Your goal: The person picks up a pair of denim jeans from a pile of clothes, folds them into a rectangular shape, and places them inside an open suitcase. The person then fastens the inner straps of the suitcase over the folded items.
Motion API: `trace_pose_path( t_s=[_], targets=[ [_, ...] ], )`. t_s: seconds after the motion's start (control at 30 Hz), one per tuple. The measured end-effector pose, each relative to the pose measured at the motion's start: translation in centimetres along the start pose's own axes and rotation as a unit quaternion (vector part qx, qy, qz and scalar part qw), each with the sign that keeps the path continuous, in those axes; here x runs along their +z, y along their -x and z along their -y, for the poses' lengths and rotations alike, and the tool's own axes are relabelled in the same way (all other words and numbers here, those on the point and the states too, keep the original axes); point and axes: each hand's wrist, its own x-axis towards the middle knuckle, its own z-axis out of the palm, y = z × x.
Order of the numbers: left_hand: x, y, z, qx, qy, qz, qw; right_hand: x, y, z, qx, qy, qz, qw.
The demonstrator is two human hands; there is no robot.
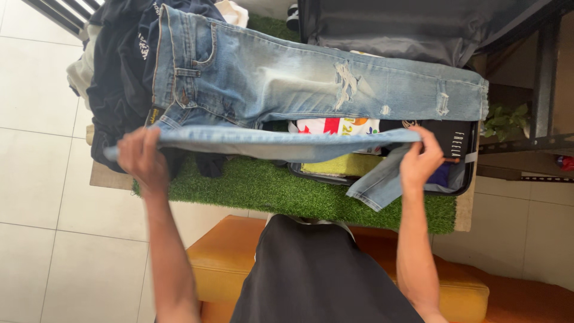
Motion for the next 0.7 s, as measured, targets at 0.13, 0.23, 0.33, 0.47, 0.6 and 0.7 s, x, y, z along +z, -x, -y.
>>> trace_pose_path(
  t_s=[0.13, 0.23, 0.33, 0.47, 0.6, 0.7],
  targets=[
    [0.4, -7.4, 1.4, 0.073, 0.016, 0.072, 0.995, -3.7, -5.2, 0.3, 0.020, -0.026, 0.089, 0.995],
    [3.4, -11.5, 1.4, 0.091, 0.037, 0.135, 0.986, -6.0, -9.4, -1.0, 0.076, 0.008, 0.167, 0.983],
    [8.6, -13.0, 1.3, 0.087, 0.064, 0.188, 0.976, -5.6, -11.9, -3.9, 0.095, 0.026, 0.218, 0.971],
    [15.3, -10.3, 0.8, 0.082, 0.072, 0.198, 0.974, -4.1, -11.0, -7.8, -0.119, 0.147, 0.241, 0.952],
    [17.8, -7.5, -0.5, 0.061, -0.034, 0.181, 0.981, -2.9, -6.4, -8.4, -0.113, 0.279, 0.144, 0.943],
    [17.5, -8.0, -1.6, 0.044, -0.049, 0.153, 0.986, -1.5, -4.7, -9.0, -0.080, 0.255, 0.070, 0.961]
  ],
)
